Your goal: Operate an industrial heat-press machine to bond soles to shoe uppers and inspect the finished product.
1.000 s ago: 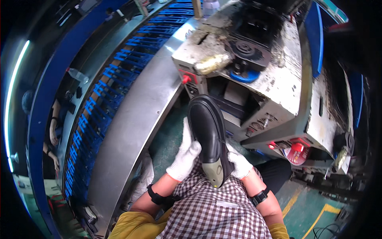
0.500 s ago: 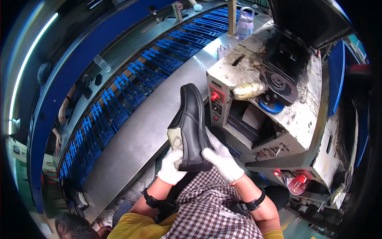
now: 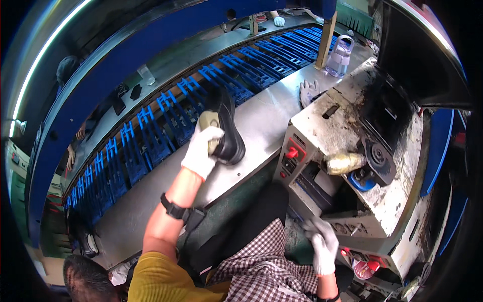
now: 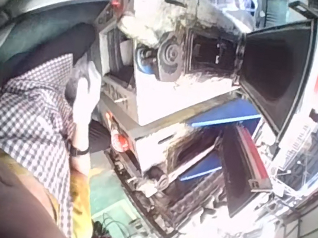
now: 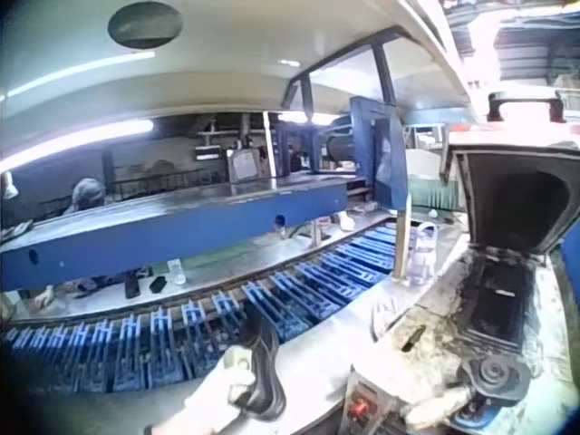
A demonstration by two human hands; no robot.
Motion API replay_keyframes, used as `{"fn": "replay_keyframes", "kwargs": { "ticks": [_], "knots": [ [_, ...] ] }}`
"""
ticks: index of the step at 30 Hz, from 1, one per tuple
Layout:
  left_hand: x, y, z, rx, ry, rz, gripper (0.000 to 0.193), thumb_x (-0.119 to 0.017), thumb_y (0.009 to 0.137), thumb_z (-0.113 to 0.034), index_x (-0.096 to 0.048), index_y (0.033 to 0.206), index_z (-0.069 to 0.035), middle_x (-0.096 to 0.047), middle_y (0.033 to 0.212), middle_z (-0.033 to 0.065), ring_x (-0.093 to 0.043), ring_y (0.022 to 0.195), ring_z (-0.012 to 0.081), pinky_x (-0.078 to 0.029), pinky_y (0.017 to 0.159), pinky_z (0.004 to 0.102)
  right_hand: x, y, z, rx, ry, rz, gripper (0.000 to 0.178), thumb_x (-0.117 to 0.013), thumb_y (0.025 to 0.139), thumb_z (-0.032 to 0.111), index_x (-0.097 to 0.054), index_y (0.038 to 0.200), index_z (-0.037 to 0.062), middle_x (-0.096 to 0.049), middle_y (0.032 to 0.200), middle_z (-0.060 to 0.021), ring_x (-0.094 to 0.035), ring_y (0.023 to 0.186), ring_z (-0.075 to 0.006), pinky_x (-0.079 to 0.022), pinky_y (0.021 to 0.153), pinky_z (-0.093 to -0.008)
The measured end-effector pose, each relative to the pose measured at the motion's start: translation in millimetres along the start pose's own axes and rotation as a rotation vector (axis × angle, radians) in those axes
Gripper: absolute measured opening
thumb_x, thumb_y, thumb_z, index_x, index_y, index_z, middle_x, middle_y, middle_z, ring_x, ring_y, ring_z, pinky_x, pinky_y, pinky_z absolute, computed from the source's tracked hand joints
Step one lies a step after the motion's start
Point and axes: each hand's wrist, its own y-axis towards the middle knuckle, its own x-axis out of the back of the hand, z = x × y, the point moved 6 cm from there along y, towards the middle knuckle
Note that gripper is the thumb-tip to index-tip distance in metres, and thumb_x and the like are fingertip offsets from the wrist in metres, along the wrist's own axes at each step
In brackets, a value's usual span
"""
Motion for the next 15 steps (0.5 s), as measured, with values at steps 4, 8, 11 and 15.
{"fn": "replay_keyframes", "kwargs": {
  "ticks": [4, 8, 11, 15],
  "knots": [
    [27, 109, -6, -0.036, 0.224, -0.188, 0.07, -0.074, 0.073, -0.005, -0.056, 0.14, -0.007, -0.064, 0.113, 0.0074, -0.066, 0.099, 0.0217, -0.055, 0.09, 0.0355, 45, -31, 45, 0.534, -0.632, -0.319, 0.035, -0.06, 0.093, 0.003, -0.064, 0.126, -0.0065, -0.067, 0.118, -0.0217, -0.065, 0.109, -0.0362, -0.051, 0.102, -0.0489],
    [36, 194, -15, -0.177, 0.364, -0.313, 0.063, -0.079, 0.067, -0.011, -0.06, 0.126, -0.001, -0.065, 0.104, 0.0079, -0.063, 0.091, 0.0223, -0.052, 0.084, 0.0359, 86, -47, 90, 0.727, -1.16, -0.834, 0.028, -0.058, 0.097, 0.002, -0.066, 0.124, -0.0035, -0.069, 0.117, -0.0221, -0.067, 0.104, -0.0381, -0.055, 0.094, -0.0488],
    [-12, 230, -5, -0.156, 0.418, -0.325, 0.049, -0.08, 0.066, -0.009, -0.063, 0.112, -0.001, -0.063, 0.091, 0.0066, -0.061, 0.08, 0.0215, -0.052, 0.077, 0.0361, 101, -27, 123, 0.753, -1.422, -1.091, 0.004, -0.073, 0.094, 0.001, -0.072, 0.097, -0.0031, -0.072, 0.091, -0.0168, -0.069, 0.082, -0.0333, -0.058, 0.076, -0.0428],
    [-31, 287, -15, -0.221, 0.444, -0.287, 0.047, -0.081, 0.066, -0.012, -0.065, 0.11, -0.002, -0.063, 0.082, 0.0063, -0.06, 0.072, 0.0223, -0.05, 0.071, 0.0359, 96, -5, 124, 0.653, -1.551, -0.881, 0.017, -0.076, 0.09, -0.006, -0.075, 0.106, -0.0039, -0.076, 0.101, -0.0204, -0.073, 0.089, -0.0363, -0.06, 0.083, -0.046]
  ]
}}
